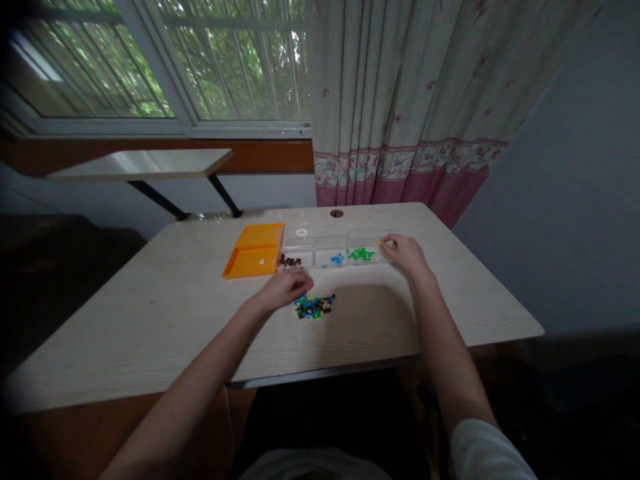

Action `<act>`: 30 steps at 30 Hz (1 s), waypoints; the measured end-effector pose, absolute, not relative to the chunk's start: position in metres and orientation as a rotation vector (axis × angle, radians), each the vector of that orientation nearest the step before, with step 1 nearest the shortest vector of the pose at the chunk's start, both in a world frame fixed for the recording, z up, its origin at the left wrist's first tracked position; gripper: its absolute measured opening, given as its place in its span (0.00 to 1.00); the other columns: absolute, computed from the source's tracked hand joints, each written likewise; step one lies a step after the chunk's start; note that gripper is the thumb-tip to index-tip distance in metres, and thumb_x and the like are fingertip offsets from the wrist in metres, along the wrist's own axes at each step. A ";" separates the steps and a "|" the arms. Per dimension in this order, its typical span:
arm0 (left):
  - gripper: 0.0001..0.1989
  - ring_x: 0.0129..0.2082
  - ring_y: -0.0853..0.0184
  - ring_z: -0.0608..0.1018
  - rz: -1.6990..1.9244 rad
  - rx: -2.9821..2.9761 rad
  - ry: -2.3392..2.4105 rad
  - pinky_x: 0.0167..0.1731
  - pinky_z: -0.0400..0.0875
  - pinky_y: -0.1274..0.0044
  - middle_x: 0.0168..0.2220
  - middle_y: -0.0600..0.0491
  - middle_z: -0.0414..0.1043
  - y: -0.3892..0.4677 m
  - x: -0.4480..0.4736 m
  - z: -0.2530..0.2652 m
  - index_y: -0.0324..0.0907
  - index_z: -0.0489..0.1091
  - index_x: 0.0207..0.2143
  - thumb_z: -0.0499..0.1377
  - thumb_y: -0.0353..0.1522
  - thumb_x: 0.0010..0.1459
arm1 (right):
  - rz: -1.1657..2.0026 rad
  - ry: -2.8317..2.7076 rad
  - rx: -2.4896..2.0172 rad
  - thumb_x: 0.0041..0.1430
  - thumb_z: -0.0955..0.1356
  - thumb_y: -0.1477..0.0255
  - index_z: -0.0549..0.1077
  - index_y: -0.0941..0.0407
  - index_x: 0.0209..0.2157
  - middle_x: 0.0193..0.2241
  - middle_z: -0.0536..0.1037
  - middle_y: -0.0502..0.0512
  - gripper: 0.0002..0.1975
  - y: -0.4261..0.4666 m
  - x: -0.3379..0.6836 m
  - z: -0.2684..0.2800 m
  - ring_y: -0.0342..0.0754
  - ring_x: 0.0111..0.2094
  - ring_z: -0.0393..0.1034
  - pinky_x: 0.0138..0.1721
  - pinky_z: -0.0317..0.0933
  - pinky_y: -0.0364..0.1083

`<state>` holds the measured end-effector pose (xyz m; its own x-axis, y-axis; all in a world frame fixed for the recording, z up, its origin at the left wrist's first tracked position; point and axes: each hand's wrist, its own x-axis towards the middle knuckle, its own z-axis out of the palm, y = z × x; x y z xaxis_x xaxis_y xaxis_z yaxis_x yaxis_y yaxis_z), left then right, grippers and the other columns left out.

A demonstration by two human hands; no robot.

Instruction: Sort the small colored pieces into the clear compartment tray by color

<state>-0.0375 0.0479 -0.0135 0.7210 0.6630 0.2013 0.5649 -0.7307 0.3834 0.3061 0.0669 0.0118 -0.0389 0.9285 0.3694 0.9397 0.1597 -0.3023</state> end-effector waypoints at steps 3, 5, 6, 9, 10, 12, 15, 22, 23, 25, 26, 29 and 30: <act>0.08 0.35 0.69 0.71 0.481 2.627 0.976 0.36 0.65 0.78 0.33 0.51 0.69 0.047 -0.036 -0.013 0.42 0.71 0.34 0.52 0.31 0.56 | -0.080 -1.906 -1.920 0.53 0.63 0.63 0.76 0.55 0.34 0.19 0.73 0.52 0.15 0.069 0.324 0.009 0.44 0.22 0.64 0.24 0.52 0.41; 0.08 0.33 0.69 0.71 0.480 2.623 0.990 0.35 0.65 0.79 0.32 0.51 0.69 0.046 -0.036 -0.013 0.41 0.71 0.33 0.52 0.32 0.56 | -0.107 -1.865 -1.992 0.52 0.63 0.63 0.76 0.55 0.35 0.21 0.74 0.54 0.15 0.069 0.329 0.007 0.45 0.23 0.65 0.25 0.52 0.42; 0.08 0.33 0.69 0.71 0.476 2.620 0.996 0.34 0.65 0.79 0.32 0.51 0.68 0.045 -0.036 -0.013 0.41 0.71 0.33 0.52 0.32 0.56 | -0.109 -1.851 -2.014 0.52 0.63 0.62 0.76 0.55 0.35 0.22 0.74 0.55 0.15 0.068 0.331 0.007 0.46 0.24 0.66 0.25 0.52 0.42; 0.08 0.32 0.69 0.71 0.464 2.612 1.001 0.34 0.64 0.79 0.31 0.52 0.68 0.045 -0.035 -0.012 0.41 0.71 0.32 0.53 0.32 0.55 | -0.093 -1.840 -2.040 0.53 0.63 0.62 0.77 0.56 0.36 0.21 0.74 0.55 0.16 0.066 0.332 0.008 0.46 0.24 0.66 0.25 0.52 0.42; 0.07 0.32 0.69 0.70 0.465 2.611 1.000 0.34 0.64 0.79 0.31 0.51 0.68 0.045 -0.035 -0.012 0.41 0.71 0.32 0.53 0.32 0.55 | -0.092 -1.836 -2.037 0.53 0.62 0.62 0.77 0.56 0.36 0.20 0.74 0.55 0.17 0.066 0.332 0.008 0.46 0.23 0.66 0.25 0.52 0.42; 0.07 0.32 0.69 0.70 0.473 2.610 0.994 0.34 0.64 0.78 0.31 0.51 0.68 0.045 -0.035 -0.013 0.41 0.70 0.31 0.53 0.32 0.56 | -0.097 -1.821 -2.012 0.54 0.62 0.62 0.76 0.57 0.36 0.19 0.73 0.54 0.17 0.066 0.329 0.010 0.46 0.22 0.65 0.25 0.52 0.42; 0.07 0.33 0.69 0.70 0.514 2.583 0.988 0.34 0.64 0.78 0.31 0.51 0.68 0.045 -0.034 -0.013 0.40 0.69 0.31 0.52 0.31 0.56 | -0.080 -1.825 -1.914 0.55 0.61 0.62 0.76 0.57 0.37 0.19 0.73 0.54 0.17 0.066 0.313 0.012 0.44 0.21 0.65 0.24 0.52 0.42; 0.09 0.33 0.70 0.70 0.834 2.412 1.004 0.34 0.64 0.78 0.32 0.51 0.68 0.044 -0.030 -0.009 0.38 0.68 0.32 0.51 0.32 0.58 | 0.095 -2.196 -1.571 0.56 0.62 0.64 0.75 0.52 0.36 0.22 0.75 0.50 0.13 0.047 0.210 -0.001 0.42 0.22 0.66 0.25 0.53 0.40; 0.09 0.33 0.70 0.69 0.874 2.395 1.005 0.35 0.64 0.78 0.31 0.51 0.68 0.044 -0.029 -0.008 0.38 0.68 0.32 0.51 0.33 0.59 | 0.113 -2.229 -1.542 0.55 0.63 0.64 0.75 0.52 0.35 0.21 0.75 0.49 0.12 0.042 0.196 -0.004 0.42 0.22 0.66 0.25 0.52 0.40; 0.09 0.33 0.70 0.69 0.923 2.369 1.007 0.34 0.64 0.78 0.31 0.51 0.68 0.044 -0.028 -0.007 0.38 0.68 0.32 0.51 0.33 0.58 | 0.099 -2.279 -1.450 0.55 0.63 0.63 0.75 0.51 0.36 0.23 0.76 0.49 0.12 0.033 0.175 -0.012 0.42 0.23 0.66 0.26 0.53 0.40; 0.09 0.32 0.70 0.69 0.936 2.358 1.008 0.34 0.64 0.78 0.31 0.51 0.68 0.044 -0.028 -0.007 0.38 0.68 0.32 0.52 0.33 0.58 | 0.068 -2.284 -1.408 0.56 0.63 0.63 0.75 0.51 0.36 0.23 0.76 0.50 0.12 0.030 0.169 -0.015 0.42 0.24 0.67 0.27 0.53 0.40; 0.08 0.32 0.69 0.69 0.943 2.345 1.007 0.33 0.64 0.78 0.30 0.51 0.68 0.043 -0.026 -0.007 0.38 0.69 0.32 0.53 0.32 0.57 | 0.002 -2.269 -1.339 0.56 0.63 0.63 0.75 0.52 0.35 0.21 0.75 0.50 0.12 0.022 0.161 -0.021 0.42 0.24 0.67 0.28 0.54 0.39; 0.08 0.32 0.69 0.69 0.942 2.346 1.004 0.33 0.64 0.78 0.30 0.51 0.68 0.043 -0.026 -0.006 0.38 0.69 0.32 0.53 0.32 0.57 | -0.003 -2.256 -1.335 0.56 0.63 0.63 0.75 0.52 0.35 0.20 0.75 0.49 0.11 0.021 0.160 -0.023 0.41 0.23 0.67 0.28 0.53 0.39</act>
